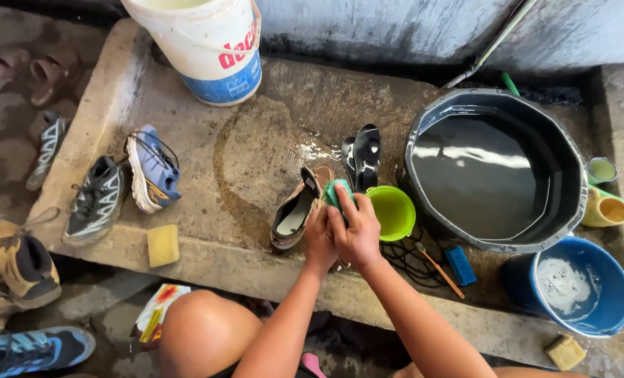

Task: Scrubbing the soles of shoes with a brush and soapy water in a washing area.

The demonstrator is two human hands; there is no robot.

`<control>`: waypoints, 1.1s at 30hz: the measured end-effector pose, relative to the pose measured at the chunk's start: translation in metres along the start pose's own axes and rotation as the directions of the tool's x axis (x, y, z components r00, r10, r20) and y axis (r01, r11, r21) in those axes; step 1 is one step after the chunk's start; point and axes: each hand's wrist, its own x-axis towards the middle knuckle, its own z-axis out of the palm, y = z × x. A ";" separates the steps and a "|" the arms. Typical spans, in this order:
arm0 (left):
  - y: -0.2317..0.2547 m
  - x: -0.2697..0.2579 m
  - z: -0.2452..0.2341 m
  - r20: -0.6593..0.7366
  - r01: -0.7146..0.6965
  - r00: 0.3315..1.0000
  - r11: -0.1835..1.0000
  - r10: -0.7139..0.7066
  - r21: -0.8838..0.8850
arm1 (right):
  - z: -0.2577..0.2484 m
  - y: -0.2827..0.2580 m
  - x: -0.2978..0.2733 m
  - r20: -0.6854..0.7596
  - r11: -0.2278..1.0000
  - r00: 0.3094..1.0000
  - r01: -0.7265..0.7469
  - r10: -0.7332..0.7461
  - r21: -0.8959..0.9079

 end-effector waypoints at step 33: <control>-0.054 0.016 -0.019 0.020 0.201 0.979 0.961 -0.201 -0.191 | 0.030 -0.025 -0.024 -0.018 0.961 0.995 0.101 -0.100 0.259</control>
